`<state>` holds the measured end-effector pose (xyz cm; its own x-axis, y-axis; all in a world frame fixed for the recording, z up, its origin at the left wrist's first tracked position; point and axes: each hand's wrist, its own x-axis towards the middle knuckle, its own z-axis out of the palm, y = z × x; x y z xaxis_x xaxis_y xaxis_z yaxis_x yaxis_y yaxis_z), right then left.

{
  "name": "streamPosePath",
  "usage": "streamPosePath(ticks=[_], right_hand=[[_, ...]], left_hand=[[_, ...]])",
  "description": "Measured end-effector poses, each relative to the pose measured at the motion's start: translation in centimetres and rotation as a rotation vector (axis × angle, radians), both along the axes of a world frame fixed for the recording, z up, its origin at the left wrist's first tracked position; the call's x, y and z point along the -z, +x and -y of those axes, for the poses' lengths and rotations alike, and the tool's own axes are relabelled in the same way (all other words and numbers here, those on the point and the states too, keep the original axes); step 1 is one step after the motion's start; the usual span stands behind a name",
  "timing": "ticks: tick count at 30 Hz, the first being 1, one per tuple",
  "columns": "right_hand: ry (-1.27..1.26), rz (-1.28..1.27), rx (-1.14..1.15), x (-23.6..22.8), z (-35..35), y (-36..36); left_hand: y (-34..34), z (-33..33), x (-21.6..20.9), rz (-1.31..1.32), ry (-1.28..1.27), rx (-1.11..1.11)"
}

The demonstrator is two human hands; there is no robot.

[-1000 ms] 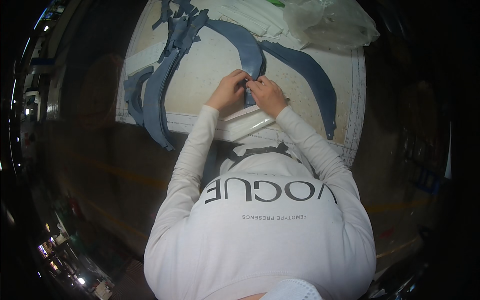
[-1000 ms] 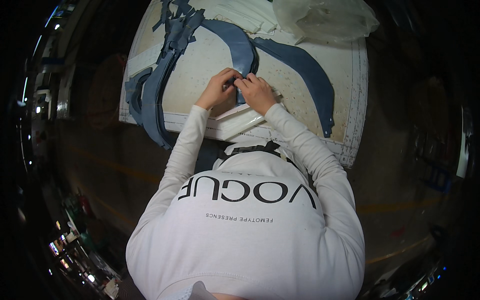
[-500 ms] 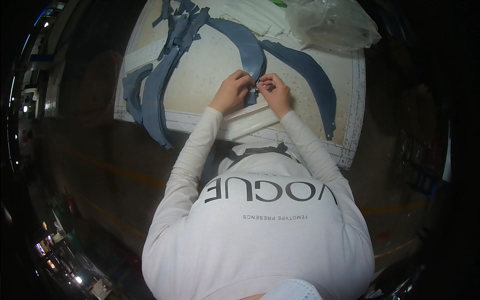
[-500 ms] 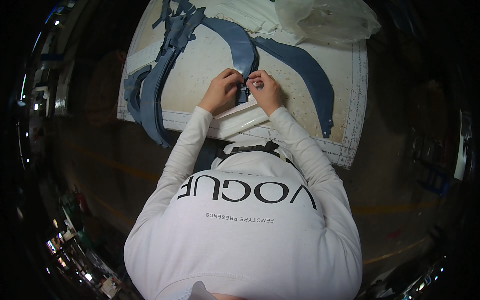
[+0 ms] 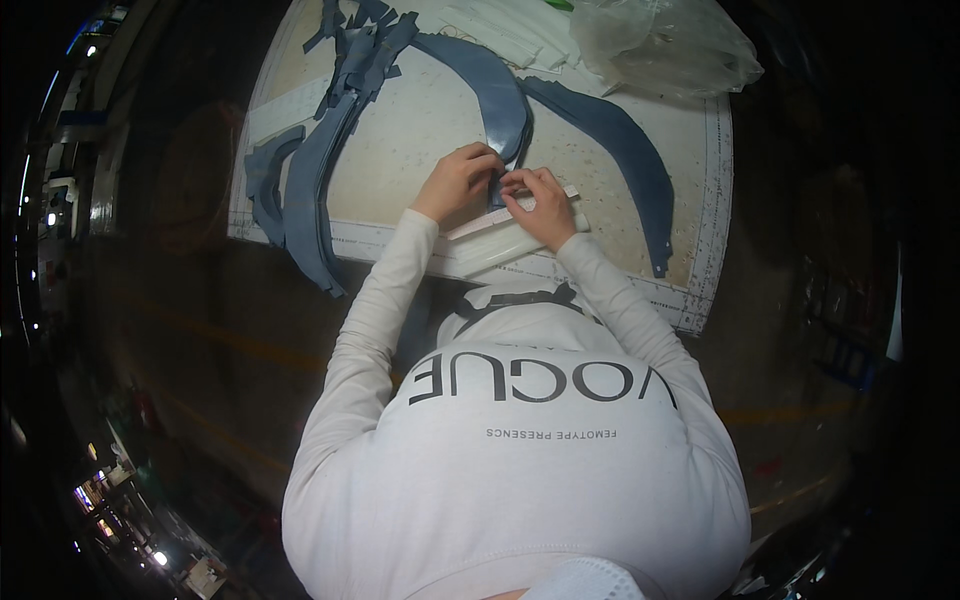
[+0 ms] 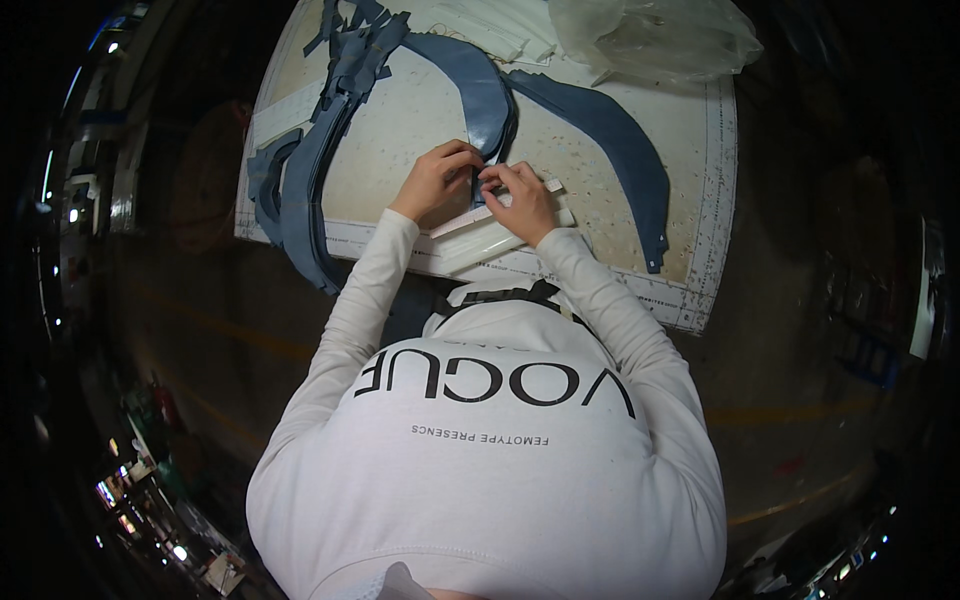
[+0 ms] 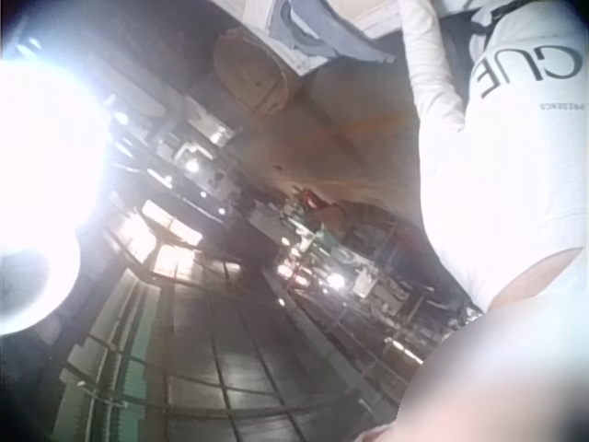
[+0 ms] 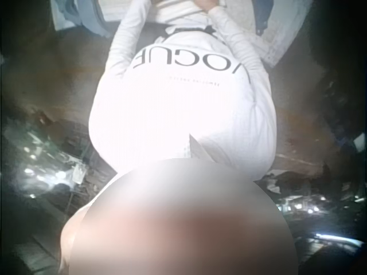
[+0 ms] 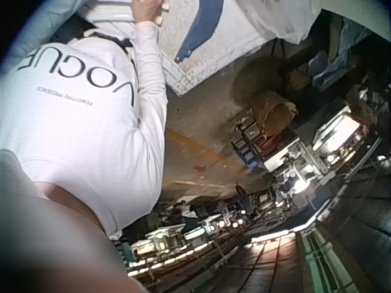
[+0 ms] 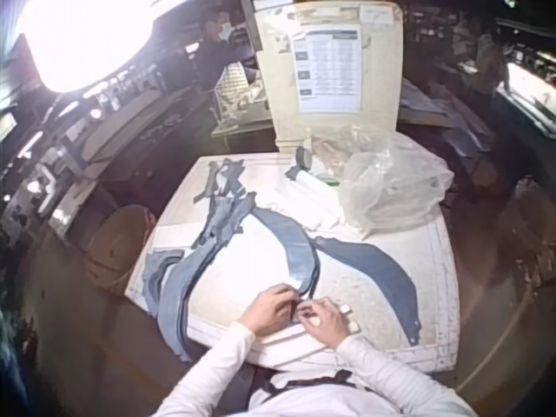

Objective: The person repeatedly peels small adhesive strips from a white roll and applies them to the edges of several curved grey plastic parts on a workbench. The person handles the parts one at a time, aligning and pressing the strips along the edges.

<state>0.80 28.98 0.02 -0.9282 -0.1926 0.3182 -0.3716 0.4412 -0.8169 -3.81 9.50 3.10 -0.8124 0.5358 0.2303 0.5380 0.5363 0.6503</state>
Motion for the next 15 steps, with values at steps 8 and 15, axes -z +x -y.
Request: streamPosePath(ticks=[8, 15], right_hand=[[0.383, -0.497, 0.017, 0.5, 0.1, -0.1], [-0.019, 0.161, 0.137, -0.7, -1.7, -0.9]], left_hand=[[2.0, -0.1, -0.5, 0.029, 0.028, 0.01], [2.8, -0.6, 0.5, -0.084, -0.082, -0.053]])
